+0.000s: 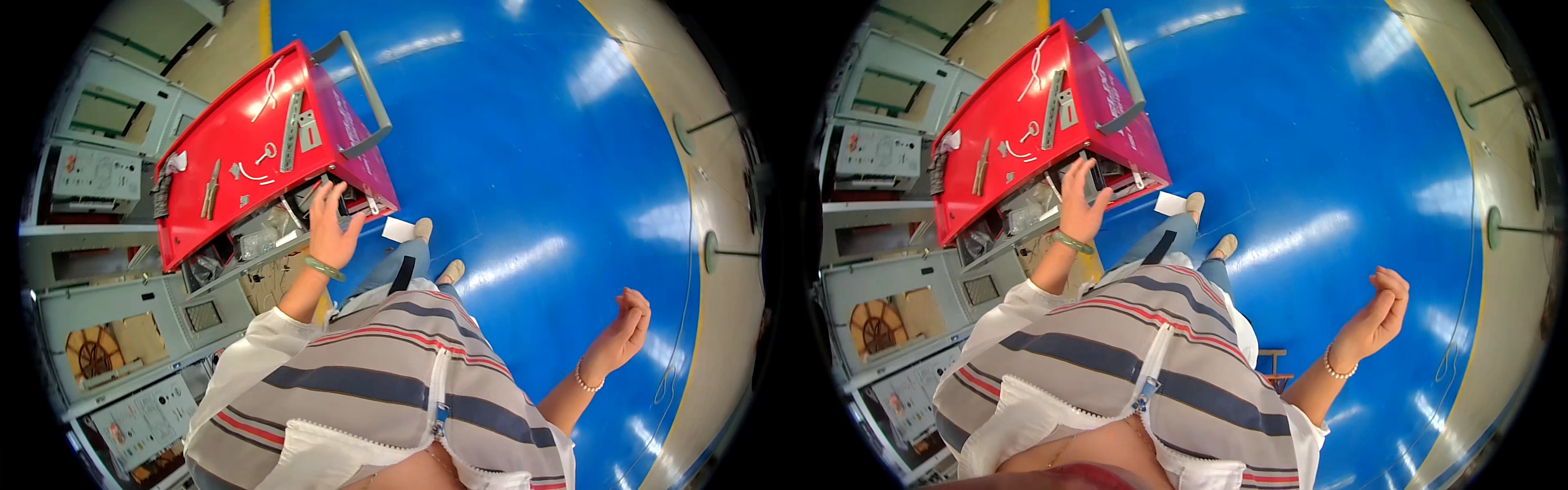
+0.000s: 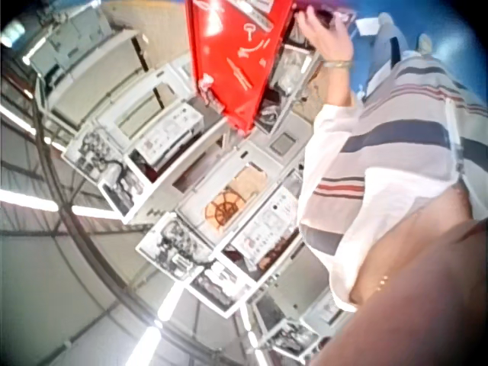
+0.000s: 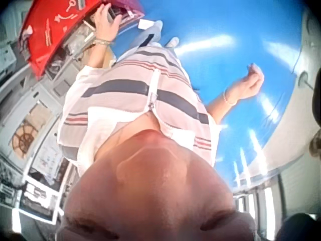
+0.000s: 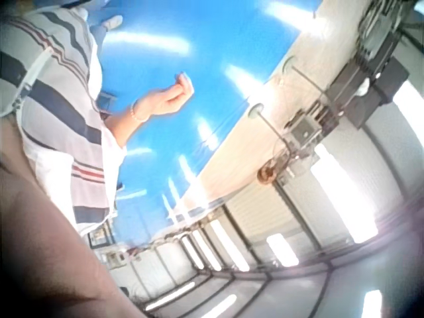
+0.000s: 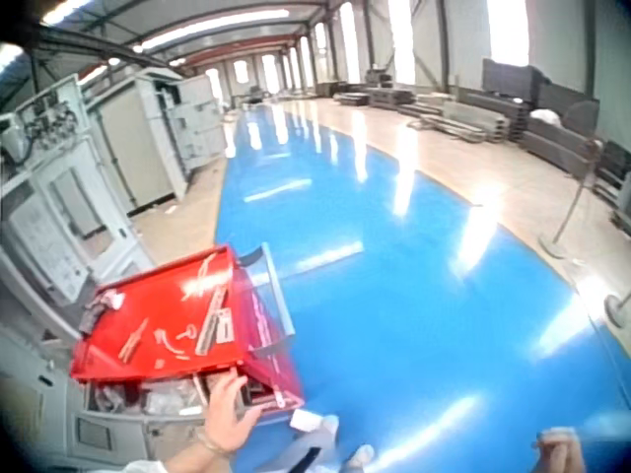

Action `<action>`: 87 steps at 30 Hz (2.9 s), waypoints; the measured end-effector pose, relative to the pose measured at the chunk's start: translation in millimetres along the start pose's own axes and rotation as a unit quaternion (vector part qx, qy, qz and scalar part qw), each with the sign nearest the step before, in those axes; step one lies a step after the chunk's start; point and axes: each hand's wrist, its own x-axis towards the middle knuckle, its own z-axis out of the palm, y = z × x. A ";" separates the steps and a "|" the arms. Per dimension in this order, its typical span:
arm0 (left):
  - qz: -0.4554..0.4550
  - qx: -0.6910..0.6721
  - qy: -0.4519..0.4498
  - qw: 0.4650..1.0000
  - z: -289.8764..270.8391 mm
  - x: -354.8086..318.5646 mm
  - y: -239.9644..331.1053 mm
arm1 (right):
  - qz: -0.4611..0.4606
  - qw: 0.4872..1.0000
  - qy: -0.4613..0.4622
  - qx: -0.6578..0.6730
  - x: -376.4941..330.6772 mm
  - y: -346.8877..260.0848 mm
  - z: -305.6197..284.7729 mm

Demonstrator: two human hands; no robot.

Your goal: The person organizes tools and items on a red rolling tool cart, placing a power drill, pliers, and a cloth into the cart. They then move the cart across the workshop floor, pick up a wooden stool and place it in the cart, and later handle a yellow extension cord and power strip before continuing to move the cart.

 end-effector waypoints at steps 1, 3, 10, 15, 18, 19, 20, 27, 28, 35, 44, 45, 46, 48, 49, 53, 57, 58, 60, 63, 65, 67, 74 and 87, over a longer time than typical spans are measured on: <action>-0.012 0.004 -0.005 1.000 3.3 -1.8 5.9 | 0.009 1.000 -0.010 -0.003 5.3 5.1 0.9; -0.013 -0.006 -0.015 1.000 14.2 9.2 16.6 | 0.048 0.998 -0.020 -0.018 7.4 13.4 -3.6; 0.085 -0.089 -0.013 0.992 53.7 83.3 79.5 | 0.099 0.990 0.066 -0.073 40.5 37.1 -32.3; 0.072 -0.107 -0.017 0.992 72.7 116.7 63.4 | 0.068 0.997 0.028 -0.019 86.6 31.2 15.7; 0.040 -0.113 -0.009 0.993 73.0 136.8 48.9 | 0.100 0.994 -0.012 0.051 99.0 46.9 52.8; 0.035 -0.104 -0.009 0.994 73.3 144.5 39.2 | 0.103 0.992 -0.030 0.067 101.9 51.5 67.8; 0.024 -0.100 0.003 0.995 74.3 155.1 34.5 | 0.108 0.991 -0.050 0.066 109.9 52.7 82.3; -0.009 -0.091 0.022 0.996 93.4 184.5 -33.0 | 0.025 0.985 -0.159 0.058 156.0 43.8 196.3; -0.019 -0.083 0.022 0.996 97.6 183.9 -36.9 | -0.013 0.981 -0.191 0.030 164.9 46.1 209.0; -0.172 -0.209 -0.031 0.962 143.6 179.5 -71.6 | 0.009 0.944 -0.326 0.047 219.7 58.3 310.6; -0.371 0.011 0.051 0.927 137.0 182.6 -0.3 | -0.190 0.732 -0.653 0.043 276.4 118.4 490.1; -0.394 0.043 0.089 0.914 148.9 193.3 9.4 | -0.262 0.679 -0.684 0.054 291.0 121.2 519.3; -0.448 0.058 0.105 0.886 152.9 194.4 20.6 | -0.329 0.633 -0.697 0.073 288.8 117.7 539.4; -0.495 0.121 0.186 0.840 160.6 209.5 35.1 | -0.450 0.542 -0.700 0.118 282.2 111.9 587.8; -0.535 0.139 0.188 0.812 159.2 217.9 41.6 | -0.513 0.503 -0.684 0.126 276.9 100.2 606.7; -0.574 0.186 0.220 0.766 174.4 243.5 25.4 | -0.714 0.362 -0.588 0.118 251.5 106.3 694.0; -0.656 0.188 0.202 0.703 175.3 246.8 34.9 | -0.686 0.341 -0.643 0.008 207.7 98.5 701.2; -0.674 0.182 0.193 0.690 173.8 251.9 35.6 | -0.681 0.348 -0.644 -0.007 203.5 96.2 701.0; -0.698 0.152 0.180 0.676 172.5 248.6 38.7 | -0.685 0.341 -0.644 0.008 196.8 101.9 705.9; -0.710 0.173 0.174 0.660 160.6 261.8 50.3 | -0.680 0.344 -0.646 0.050 215.2 100.6 709.9; -0.726 0.167 0.159 0.648 150.3 266.3 61.8 | -0.665 0.347 -0.660 0.049 222.2 95.6 701.3; -0.735 0.158 0.140 0.645 138.1 274.3 82.2 | -0.651 0.361 -0.664 0.069 229.7 92.7 698.4; -0.690 0.179 0.183 0.677 140.2 271.6 105.8 | -0.648 0.389 -0.637 0.151 240.2 86.4 687.4; -0.452 -0.009 0.476 0.754 122.8 225.9 65.5 | -0.670 0.379 -0.611 0.182 185.7 102.3 770.1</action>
